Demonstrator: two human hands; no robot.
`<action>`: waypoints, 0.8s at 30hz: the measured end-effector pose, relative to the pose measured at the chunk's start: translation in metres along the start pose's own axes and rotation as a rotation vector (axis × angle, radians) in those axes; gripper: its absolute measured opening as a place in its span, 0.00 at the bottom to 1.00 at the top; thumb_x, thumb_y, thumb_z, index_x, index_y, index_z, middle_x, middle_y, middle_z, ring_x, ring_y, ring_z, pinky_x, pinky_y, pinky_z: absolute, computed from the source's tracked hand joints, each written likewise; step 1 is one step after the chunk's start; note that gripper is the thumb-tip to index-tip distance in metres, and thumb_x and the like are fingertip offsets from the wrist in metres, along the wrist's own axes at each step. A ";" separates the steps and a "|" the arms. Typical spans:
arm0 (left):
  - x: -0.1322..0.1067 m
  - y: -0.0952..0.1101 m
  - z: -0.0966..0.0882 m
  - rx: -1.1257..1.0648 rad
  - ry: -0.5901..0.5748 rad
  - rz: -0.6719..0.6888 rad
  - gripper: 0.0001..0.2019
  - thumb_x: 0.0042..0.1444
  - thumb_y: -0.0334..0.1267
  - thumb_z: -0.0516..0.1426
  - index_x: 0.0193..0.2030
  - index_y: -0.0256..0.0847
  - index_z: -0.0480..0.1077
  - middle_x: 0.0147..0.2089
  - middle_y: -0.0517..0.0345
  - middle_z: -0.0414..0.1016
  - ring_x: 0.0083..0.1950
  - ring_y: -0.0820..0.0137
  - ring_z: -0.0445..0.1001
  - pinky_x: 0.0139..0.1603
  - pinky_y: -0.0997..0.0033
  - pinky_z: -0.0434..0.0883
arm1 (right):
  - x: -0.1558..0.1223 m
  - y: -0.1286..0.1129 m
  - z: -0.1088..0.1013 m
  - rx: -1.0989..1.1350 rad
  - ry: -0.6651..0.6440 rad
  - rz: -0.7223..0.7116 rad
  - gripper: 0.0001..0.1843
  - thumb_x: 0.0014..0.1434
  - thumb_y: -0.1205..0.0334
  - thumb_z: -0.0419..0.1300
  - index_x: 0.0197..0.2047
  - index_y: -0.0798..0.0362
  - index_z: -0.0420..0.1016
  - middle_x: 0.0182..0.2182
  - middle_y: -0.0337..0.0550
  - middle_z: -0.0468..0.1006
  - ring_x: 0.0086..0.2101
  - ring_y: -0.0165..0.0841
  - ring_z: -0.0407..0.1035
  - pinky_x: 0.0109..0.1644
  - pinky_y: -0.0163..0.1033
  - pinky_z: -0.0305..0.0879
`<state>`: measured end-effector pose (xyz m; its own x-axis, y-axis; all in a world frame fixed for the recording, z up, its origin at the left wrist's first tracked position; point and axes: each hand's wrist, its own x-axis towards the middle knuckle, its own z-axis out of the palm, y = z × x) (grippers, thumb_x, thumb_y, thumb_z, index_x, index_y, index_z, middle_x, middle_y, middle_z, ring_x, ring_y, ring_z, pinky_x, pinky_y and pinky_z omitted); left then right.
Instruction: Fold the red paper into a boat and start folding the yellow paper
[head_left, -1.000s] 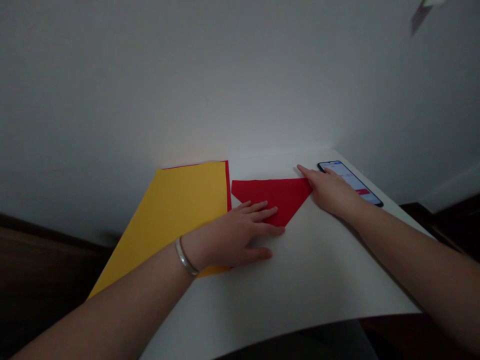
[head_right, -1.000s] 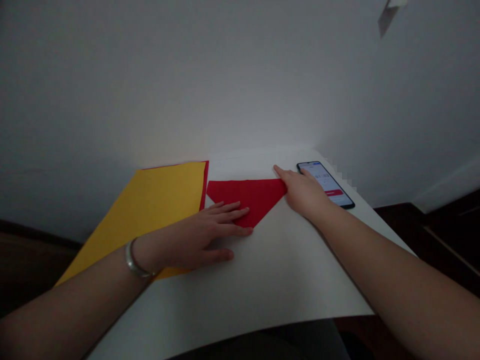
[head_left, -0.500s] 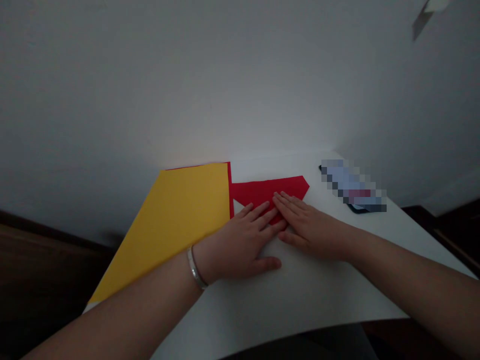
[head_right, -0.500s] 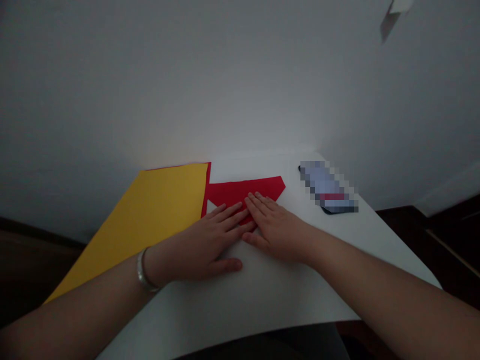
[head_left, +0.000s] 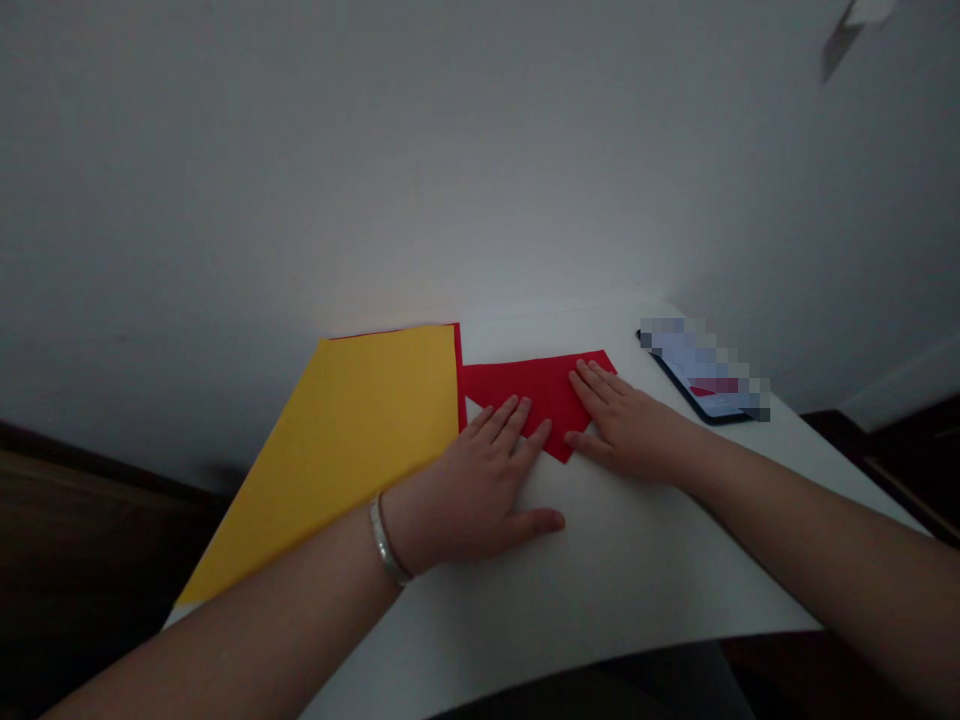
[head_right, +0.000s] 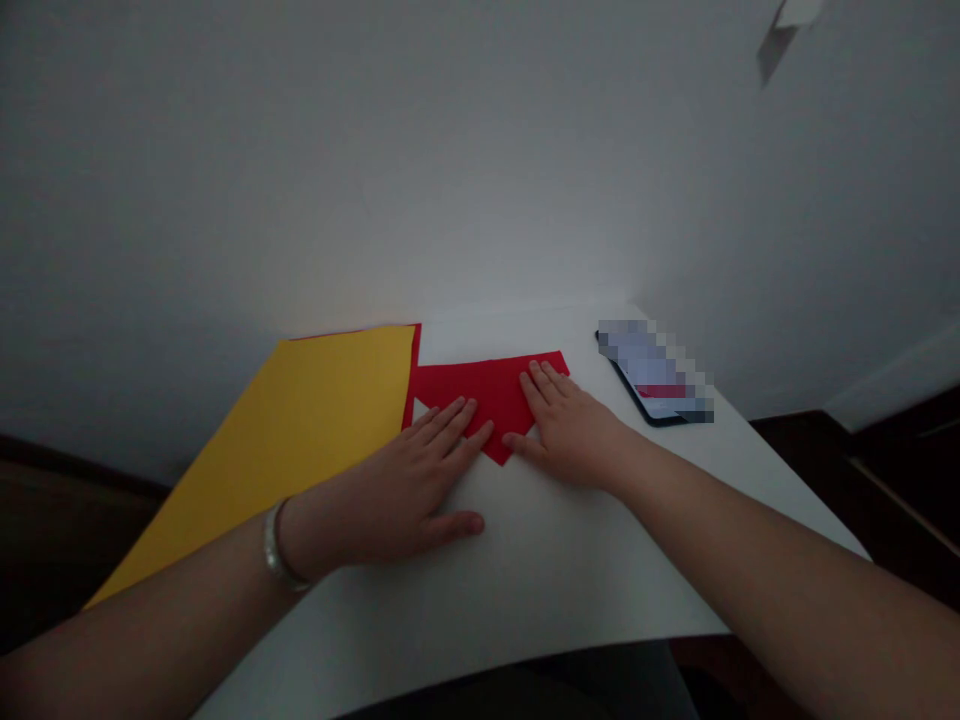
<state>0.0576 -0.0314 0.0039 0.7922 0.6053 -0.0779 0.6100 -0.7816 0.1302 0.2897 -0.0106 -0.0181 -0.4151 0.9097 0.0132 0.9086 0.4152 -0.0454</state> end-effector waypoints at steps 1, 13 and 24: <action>-0.001 0.000 0.001 0.024 0.018 -0.033 0.44 0.59 0.67 0.39 0.71 0.30 0.47 0.72 0.30 0.41 0.73 0.48 0.40 0.69 0.47 0.47 | 0.000 0.001 -0.001 -0.010 -0.003 0.012 0.49 0.61 0.36 0.42 0.68 0.71 0.50 0.67 0.65 0.48 0.67 0.47 0.40 0.69 0.51 0.43; 0.002 -0.008 0.005 0.263 0.116 -0.341 0.47 0.61 0.64 0.34 0.65 0.16 0.56 0.67 0.25 0.55 0.70 0.44 0.52 0.69 0.43 0.44 | 0.002 0.001 -0.004 0.015 -0.050 0.072 0.51 0.59 0.35 0.43 0.69 0.72 0.48 0.68 0.64 0.48 0.67 0.46 0.38 0.69 0.48 0.40; 0.007 -0.019 -0.006 0.343 0.225 -0.403 0.34 0.65 0.57 0.40 0.57 0.27 0.69 0.59 0.36 0.71 0.59 0.49 0.69 0.67 0.43 0.50 | -0.002 -0.001 -0.012 -0.096 -0.074 0.090 0.51 0.59 0.33 0.41 0.69 0.69 0.48 0.68 0.61 0.48 0.67 0.47 0.42 0.69 0.49 0.42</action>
<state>0.0515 -0.0114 0.0071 0.4951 0.8535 0.1624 0.8638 -0.4635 -0.1974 0.2900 -0.0129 -0.0060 -0.3311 0.9416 -0.0609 0.9410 0.3343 0.0525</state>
